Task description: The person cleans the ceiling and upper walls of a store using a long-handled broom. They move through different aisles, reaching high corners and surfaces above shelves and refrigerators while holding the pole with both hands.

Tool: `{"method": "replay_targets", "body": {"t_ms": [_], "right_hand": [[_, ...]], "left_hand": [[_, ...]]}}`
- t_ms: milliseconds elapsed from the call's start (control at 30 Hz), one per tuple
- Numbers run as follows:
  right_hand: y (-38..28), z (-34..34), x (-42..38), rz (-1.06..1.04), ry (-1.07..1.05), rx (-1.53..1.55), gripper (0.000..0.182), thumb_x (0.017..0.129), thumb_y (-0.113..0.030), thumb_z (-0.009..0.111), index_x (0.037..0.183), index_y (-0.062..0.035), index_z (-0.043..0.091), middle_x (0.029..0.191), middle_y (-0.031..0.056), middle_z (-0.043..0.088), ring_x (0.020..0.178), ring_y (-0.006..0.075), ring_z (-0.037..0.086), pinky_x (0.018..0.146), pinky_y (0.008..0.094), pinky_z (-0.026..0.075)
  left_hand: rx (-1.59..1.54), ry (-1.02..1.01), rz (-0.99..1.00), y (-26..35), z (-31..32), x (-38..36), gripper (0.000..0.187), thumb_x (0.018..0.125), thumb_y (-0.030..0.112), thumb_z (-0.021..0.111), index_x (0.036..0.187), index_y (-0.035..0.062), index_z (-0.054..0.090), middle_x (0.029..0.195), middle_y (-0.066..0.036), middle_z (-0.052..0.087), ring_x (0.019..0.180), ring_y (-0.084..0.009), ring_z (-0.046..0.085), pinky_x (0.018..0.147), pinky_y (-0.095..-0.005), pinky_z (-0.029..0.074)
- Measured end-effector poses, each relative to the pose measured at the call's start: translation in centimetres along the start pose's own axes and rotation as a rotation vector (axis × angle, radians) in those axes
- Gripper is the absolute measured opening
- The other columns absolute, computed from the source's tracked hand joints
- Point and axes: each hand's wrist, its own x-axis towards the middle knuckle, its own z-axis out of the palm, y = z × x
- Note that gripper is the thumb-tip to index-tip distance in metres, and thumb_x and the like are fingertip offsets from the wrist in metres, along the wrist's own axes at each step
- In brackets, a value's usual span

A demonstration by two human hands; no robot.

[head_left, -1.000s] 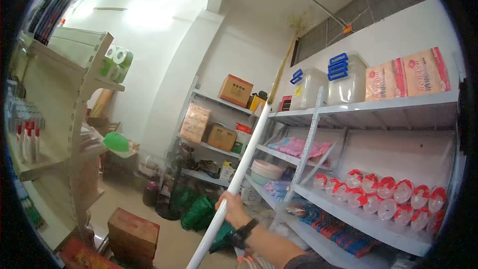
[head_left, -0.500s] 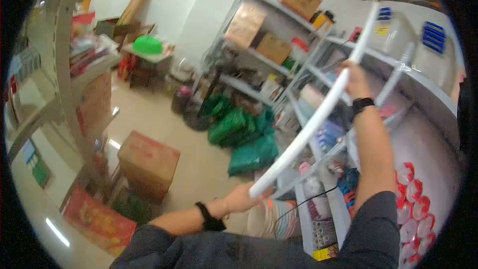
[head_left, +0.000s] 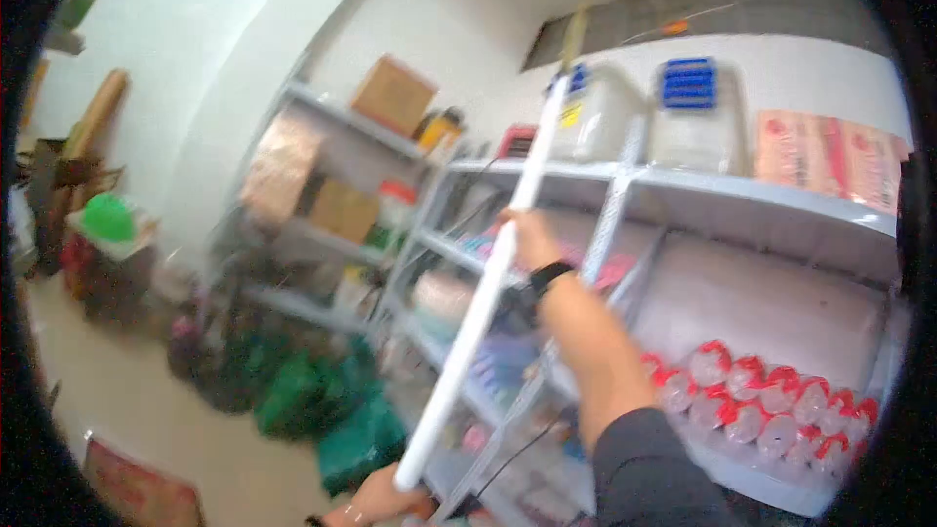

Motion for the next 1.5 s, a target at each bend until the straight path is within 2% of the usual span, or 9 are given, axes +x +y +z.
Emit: {"method": "replay_targets", "body": {"t_ms": [67, 567, 667, 700, 967, 1067, 1167, 1300, 1500], "right_hand": [[2.1, 0.6, 2.5, 0.112, 0.057, 0.131, 0.015, 0.063, -0.002, 0.055, 0.072, 0.0088, 0.049, 0.056, 0.0140, 0.051, 0.043, 0.0232, 0.053, 0.039, 0.0325, 0.046], [11.7, 5.1, 18.6, -0.112, 0.287, -0.216, 0.044, 0.060, 0.006, 0.053, 0.099, 0.0009, 0.032, 0.065, 0.0133, 0.047, 0.045, 0.0221, 0.051, 0.038, 0.0335, 0.045], [12.5, 7.7, 23.5, -0.150, 0.336, -0.217, 0.041, 0.060, 0.006, 0.051, 0.096, 0.0028, 0.033, 0.062, 0.0129, 0.047, 0.044, 0.0218, 0.050, 0.038, 0.0328, 0.045], [12.3, 8.7, 24.9, -0.146, 0.320, -0.226, 0.038, 0.060, 0.006, 0.051, 0.093, 0.0037, 0.033, 0.062, 0.0134, 0.047, 0.043, 0.0213, 0.050, 0.037, 0.0325, 0.045], [15.7, 12.7, 31.2, -0.221, 0.214, -0.052, 0.036, 0.071, -0.005, 0.045, 0.102, -0.0137, 0.028, 0.089, 0.0120, 0.043, 0.062, 0.0229, 0.054, 0.042, 0.0311, 0.048], [21.6, 15.6, 26.7, -0.077, 0.230, 0.046, 0.044, 0.071, -0.002, 0.048, 0.109, -0.0128, 0.027, 0.077, 0.0121, 0.047, 0.051, 0.0229, 0.051, 0.041, 0.0346, 0.048], [23.3, 16.8, 25.4, -0.041, 0.331, -0.015, 0.041, 0.068, 0.001, 0.048, 0.103, -0.0094, 0.028, 0.074, 0.0120, 0.046, 0.044, 0.0218, 0.049, 0.038, 0.0354, 0.046], [22.2, 14.1, 28.1, -0.034, 0.396, -0.107, 0.036, 0.066, 0.000, 0.049, 0.096, -0.0066, 0.030, 0.070, 0.0120, 0.045, 0.044, 0.0212, 0.049, 0.036, 0.0355, 0.045], [22.2, 14.5, 32.0, -0.022, 0.398, -0.250, 0.020, 0.067, -0.003, 0.049, 0.082, 0.0031, 0.037, 0.063, 0.0133, 0.045, 0.045, 0.0237, 0.051, 0.039, 0.0346, 0.047]], "left_hand": [[-0.305, 0.143, 0.196, -2.9, 1.2, 3.3, 0.025, 0.068, 0.014, 0.058, 0.086, -0.0034, 0.052, 0.061, -0.007, 0.053, 0.052, -0.0163, 0.052, 0.046, -0.0302, 0.041], [-0.488, -0.192, 0.343, -6.6, -12.7, 25.6, 0.015, 0.070, 0.009, 0.055, 0.078, -0.0028, 0.051, 0.058, -0.007, 0.054, 0.048, -0.0167, 0.053, 0.046, -0.0291, 0.043], [-0.228, -0.306, 0.295, -7.1, -18.5, 31.4, 0.035, 0.070, 0.007, 0.057, 0.103, -0.0008, 0.047, 0.065, -0.008, 0.054, 0.052, -0.0173, 0.054, 0.048, -0.0299, 0.045], [-0.091, -0.326, 0.208, -9.4, -19.1, 35.5, 0.038, 0.065, 0.025, 0.064, 0.092, 0.0009, 0.053, 0.083, -0.013, 0.060, 0.072, -0.0234, 0.058, 0.064, -0.0339, 0.046], [-0.053, -0.203, 0.507, -3.3, -28.0, 47.0, 0.034, 0.066, 0.023, 0.058, 0.085, -0.0044, 0.054, 0.063, -0.014, 0.059, 0.060, -0.0213, 0.060, 0.057, -0.0319, 0.047], [-0.104, -0.186, 0.501, -0.3, -29.2, 50.1, 0.031, 0.066, 0.023, 0.058, 0.079, -0.0053, 0.055, 0.061, -0.014, 0.058, 0.056, -0.0202, 0.060, 0.053, -0.0317, 0.046], [-0.171, -0.314, 0.672, 1.0, -28.0, 55.7, 0.026, 0.068, 0.019, 0.058, 0.076, -0.0054, 0.054, 0.060, -0.012, 0.058, 0.053, -0.0199, 0.058, 0.050, -0.0293, 0.046], [-0.693, -0.882, 0.666, 1.7, -26.8, 58.9, 0.035, 0.072, 0.003, 0.053, 0.104, 0.0017, 0.041, 0.070, -0.008, 0.054, 0.058, -0.0198, 0.056, 0.052, -0.0314, 0.047], [-1.039, -1.020, 0.518, 2.4, -29.1, 60.2, 0.040, 0.073, 0.003, 0.048, 0.111, 0.0056, 0.034, 0.079, -0.010, 0.052, 0.052, -0.0223, 0.056, 0.050, -0.0356, 0.046]]}}
